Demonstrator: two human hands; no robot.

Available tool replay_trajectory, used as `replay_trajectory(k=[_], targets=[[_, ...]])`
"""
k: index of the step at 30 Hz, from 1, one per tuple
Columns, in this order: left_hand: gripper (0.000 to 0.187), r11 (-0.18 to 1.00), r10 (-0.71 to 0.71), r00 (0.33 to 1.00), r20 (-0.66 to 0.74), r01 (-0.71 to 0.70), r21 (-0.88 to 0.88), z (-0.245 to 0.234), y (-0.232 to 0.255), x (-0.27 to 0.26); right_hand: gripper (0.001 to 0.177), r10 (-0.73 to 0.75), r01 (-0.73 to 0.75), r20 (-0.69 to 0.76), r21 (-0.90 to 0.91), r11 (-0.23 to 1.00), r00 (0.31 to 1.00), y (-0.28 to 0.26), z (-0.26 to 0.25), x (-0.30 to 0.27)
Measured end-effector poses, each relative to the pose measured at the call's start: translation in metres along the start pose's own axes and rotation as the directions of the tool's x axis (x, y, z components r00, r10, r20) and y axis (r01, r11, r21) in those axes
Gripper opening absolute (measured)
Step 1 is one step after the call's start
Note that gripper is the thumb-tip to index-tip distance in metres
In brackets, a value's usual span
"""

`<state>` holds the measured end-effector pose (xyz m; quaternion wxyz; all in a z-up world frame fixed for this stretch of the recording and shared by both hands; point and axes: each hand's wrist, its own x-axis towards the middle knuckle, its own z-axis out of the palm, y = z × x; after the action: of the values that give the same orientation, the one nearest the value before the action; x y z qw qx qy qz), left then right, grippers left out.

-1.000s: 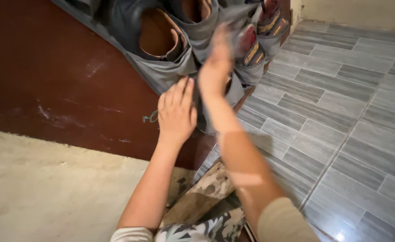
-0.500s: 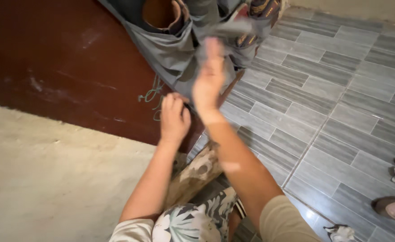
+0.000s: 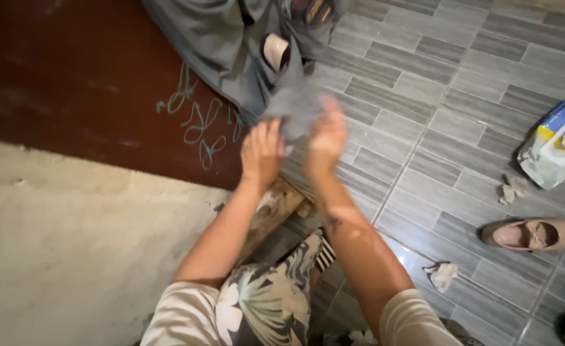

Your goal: The person sits on the floor and cleans various shoes using a cloth and a wipe. They wipe the exterior and interior of pink sneakers, beige flats, and black shoes, then place them into a hanging shoe organizer.

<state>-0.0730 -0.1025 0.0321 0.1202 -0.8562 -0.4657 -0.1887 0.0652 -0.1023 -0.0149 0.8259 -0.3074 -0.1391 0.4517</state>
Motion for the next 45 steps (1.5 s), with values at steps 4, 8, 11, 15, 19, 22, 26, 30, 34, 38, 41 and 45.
replay_trajectory(k=[4,8,11,15,19,22,26,30,34,38,41,45], targets=[[0.034,0.993,-0.115,0.99,-0.083,0.115,-0.004,-0.048,-0.015,0.01,0.049,-0.249,0.252,-0.155,-0.001,0.968,0.956,-0.025,-0.017,0.028],[0.023,0.989,-0.13,0.983,-0.126,0.137,0.048,-0.06,-0.021,0.016,0.044,-0.339,0.28,-0.126,-0.342,0.897,0.932,0.028,-0.002,0.017],[0.022,0.988,-0.131,0.986,-0.104,0.139,0.07,-0.052,-0.028,0.021,0.05,-0.45,0.538,0.298,-0.4,0.742,0.842,0.094,0.027,-0.022],[0.02,0.978,-0.181,0.982,-0.054,0.185,0.095,-0.042,-0.039,0.028,0.039,-0.102,0.237,0.237,-0.66,0.713,0.966,0.147,-0.029,-0.03],[0.04,0.993,-0.033,0.998,-0.056,0.038,0.109,-0.029,-0.039,0.041,0.037,0.368,-0.463,-0.465,-0.105,0.88,0.805,0.162,-0.092,0.049],[0.045,0.986,0.124,0.992,-0.015,-0.122,0.111,0.002,-0.033,0.066,0.036,-0.213,0.088,-0.275,-0.405,0.91,0.938,0.147,-0.092,0.1],[0.052,0.955,0.132,0.989,-0.06,-0.111,0.276,0.04,-0.034,0.11,0.042,-0.501,0.382,-0.119,-0.506,0.773,0.857,0.138,-0.04,0.147],[0.015,0.936,-0.041,0.986,0.164,-0.02,0.353,0.069,-0.059,0.134,0.052,-0.373,0.436,0.229,-0.555,0.709,0.899,0.175,0.018,0.133],[0.018,0.971,-0.005,1.0,0.004,0.004,0.241,0.074,-0.057,0.133,0.055,-0.195,0.376,0.324,-0.725,0.577,0.926,0.172,-0.014,0.145],[0.027,0.991,0.114,0.981,-0.155,-0.1,0.093,0.063,0.004,0.138,0.039,0.022,0.14,0.181,-0.824,0.55,0.983,0.142,-0.103,0.136],[0.029,0.954,0.233,0.965,-0.119,-0.251,-0.163,0.068,0.067,0.147,0.029,0.084,-0.042,0.024,-0.716,0.697,0.996,0.092,-0.183,0.092],[0.023,0.817,0.528,0.788,0.317,-0.37,-0.442,0.096,0.17,0.155,0.041,0.034,-0.141,-0.209,-0.522,0.841,0.977,-0.036,-0.296,0.049]])
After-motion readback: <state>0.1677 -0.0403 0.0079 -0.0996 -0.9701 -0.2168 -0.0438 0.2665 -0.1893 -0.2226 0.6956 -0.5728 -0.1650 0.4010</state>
